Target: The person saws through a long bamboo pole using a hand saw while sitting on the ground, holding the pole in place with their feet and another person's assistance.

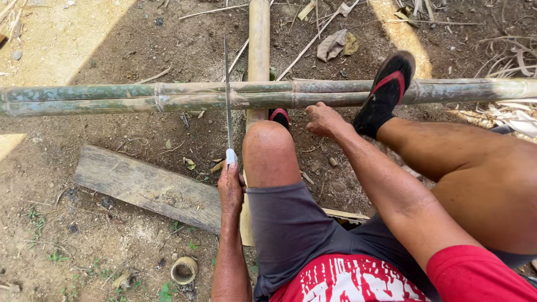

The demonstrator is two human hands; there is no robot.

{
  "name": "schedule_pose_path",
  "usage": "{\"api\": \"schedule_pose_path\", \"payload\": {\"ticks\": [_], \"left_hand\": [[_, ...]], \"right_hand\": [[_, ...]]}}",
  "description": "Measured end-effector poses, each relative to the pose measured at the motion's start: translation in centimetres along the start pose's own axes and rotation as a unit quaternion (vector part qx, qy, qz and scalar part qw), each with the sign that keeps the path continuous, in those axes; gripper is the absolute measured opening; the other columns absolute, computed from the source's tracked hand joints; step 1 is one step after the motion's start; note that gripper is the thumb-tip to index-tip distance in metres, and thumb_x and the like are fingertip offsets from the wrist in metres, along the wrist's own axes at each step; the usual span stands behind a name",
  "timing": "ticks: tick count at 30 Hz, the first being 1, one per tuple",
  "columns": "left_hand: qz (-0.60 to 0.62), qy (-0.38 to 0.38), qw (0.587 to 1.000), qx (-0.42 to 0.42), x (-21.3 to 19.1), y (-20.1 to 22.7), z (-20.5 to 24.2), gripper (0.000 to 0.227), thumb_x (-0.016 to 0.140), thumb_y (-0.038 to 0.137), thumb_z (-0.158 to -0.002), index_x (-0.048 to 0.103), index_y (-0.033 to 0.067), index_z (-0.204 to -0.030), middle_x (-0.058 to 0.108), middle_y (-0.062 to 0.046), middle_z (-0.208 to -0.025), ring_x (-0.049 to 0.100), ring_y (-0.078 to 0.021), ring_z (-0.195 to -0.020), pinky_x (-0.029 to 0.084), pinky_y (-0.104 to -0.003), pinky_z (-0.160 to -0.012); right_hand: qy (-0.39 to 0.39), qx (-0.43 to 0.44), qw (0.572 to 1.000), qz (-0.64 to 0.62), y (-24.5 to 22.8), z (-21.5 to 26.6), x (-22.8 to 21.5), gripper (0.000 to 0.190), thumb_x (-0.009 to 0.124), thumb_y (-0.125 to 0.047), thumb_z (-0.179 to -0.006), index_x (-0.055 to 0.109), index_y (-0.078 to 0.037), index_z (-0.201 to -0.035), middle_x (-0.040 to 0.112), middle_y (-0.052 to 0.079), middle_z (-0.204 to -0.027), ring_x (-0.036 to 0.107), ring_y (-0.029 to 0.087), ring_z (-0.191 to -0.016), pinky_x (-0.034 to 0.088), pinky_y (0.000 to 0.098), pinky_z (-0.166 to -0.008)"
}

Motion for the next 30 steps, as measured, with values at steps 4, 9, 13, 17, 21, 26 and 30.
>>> {"api": "schedule_pose_path", "payload": {"ticks": [4, 9, 13, 17, 21, 26, 30], "left_hand": [[-0.066, 0.047, 0.997, 0.02, -0.3, 0.1, -0.4, 0.057, 0.053, 0.044, -0.103, 0.056, 0.0099, -0.148, 0.047, 0.004, -0.059, 0.044, -0.005, -0.05, 0.037, -0.024, -0.044], [-0.054, 0.051, 0.997, -0.015, -0.4, 0.7, 1.1, 0.06, 0.053, 0.045, -0.102, 0.055, 0.0098, -0.15, 0.047, 0.005, -0.06, 0.044, -0.0038, -0.052, 0.04, -0.024, -0.045], [-0.072, 0.043, 0.996, -0.032, 0.0, 2.5, 1.0, 0.062, 0.054, 0.044, -0.098, 0.053, 0.0112, -0.15, 0.047, 0.004, -0.058, 0.045, -0.0056, -0.049, 0.041, -0.025, -0.044], [-0.096, 0.036, 0.995, -0.02, 0.3, 3.9, 0.9, 0.061, 0.054, 0.042, -0.1, 0.05, 0.0108, -0.152, 0.048, 0.005, -0.061, 0.045, -0.004, -0.053, 0.041, -0.023, -0.046], [-0.102, 0.056, 0.992, -0.055, -0.1, 3.7, 3.2, 0.062, 0.052, 0.043, -0.101, 0.05, 0.0092, -0.153, 0.044, 0.003, -0.059, 0.043, -0.0053, -0.052, 0.038, -0.026, -0.046], [-0.151, 0.074, 0.981, -0.096, -3.3, 3.8, 11.2, 0.064, 0.049, 0.044, -0.098, 0.051, 0.0066, -0.151, 0.06, 0.0, -0.071, 0.047, -0.0057, -0.055, 0.041, -0.026, -0.049], [-0.146, 0.066, 0.982, -0.104, -3.7, 2.7, 11.4, 0.065, 0.052, 0.042, -0.097, 0.049, 0.004, -0.149, 0.069, -0.002, -0.096, 0.046, -0.0063, -0.061, 0.043, -0.025, -0.053]], "right_hand": [[0.014, -0.005, 1.0, 0.006, 0.0, -1.6, -1.1, 0.07, 0.075, -0.022, -0.083, 0.049, -0.011, -0.148, 0.05, 0.02, -0.145, 0.053, 0.04, -0.131, 0.046, 0.0488, -0.109], [0.041, -0.025, 0.997, 0.065, 0.0, -4.9, -1.5, 0.079, 0.08, -0.021, -0.078, 0.044, -0.01, -0.148, 0.05, 0.021, -0.143, 0.049, 0.042, -0.132, 0.044, 0.051, -0.108], [0.031, -0.007, 0.995, 0.099, -0.6, -6.8, -1.9, 0.075, 0.08, -0.022, -0.08, 0.047, -0.012, -0.147, 0.05, 0.019, -0.145, 0.048, 0.04, -0.135, 0.042, 0.0506, -0.113], [0.056, -0.073, 0.989, 0.116, -2.3, -9.1, -1.3, 0.09, 0.083, -0.019, -0.073, 0.04, -0.015, -0.152, 0.046, 0.016, -0.146, 0.041, 0.037, -0.14, 0.034, 0.0539, -0.116], [0.04, -0.049, 0.989, 0.133, -2.5, -11.8, 0.3, 0.102, 0.086, -0.013, -0.068, 0.034, -0.015, -0.155, 0.045, 0.018, -0.147, 0.039, 0.041, -0.138, 0.024, 0.0686, -0.114], [-0.024, -0.023, 0.991, 0.131, -2.6, -12.7, -0.1, 0.117, 0.095, -0.023, -0.06, 0.029, -0.019, -0.156, 0.044, 0.016, -0.149, 0.04, 0.044, -0.138, 0.023, 0.0733, -0.113], [-0.054, -0.007, 0.988, 0.146, -2.8, -12.5, -0.3, 0.118, 0.097, -0.036, -0.06, 0.031, -0.02, -0.156, 0.048, 0.017, -0.147, 0.042, 0.044, -0.138, 0.023, 0.0762, -0.113]]}}
Point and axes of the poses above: each hand's wrist, its own z-axis away from the middle knuckle, its own x-axis out of the palm, y = z × x, the point moved 7 cm from there along -z, towards the middle knuckle
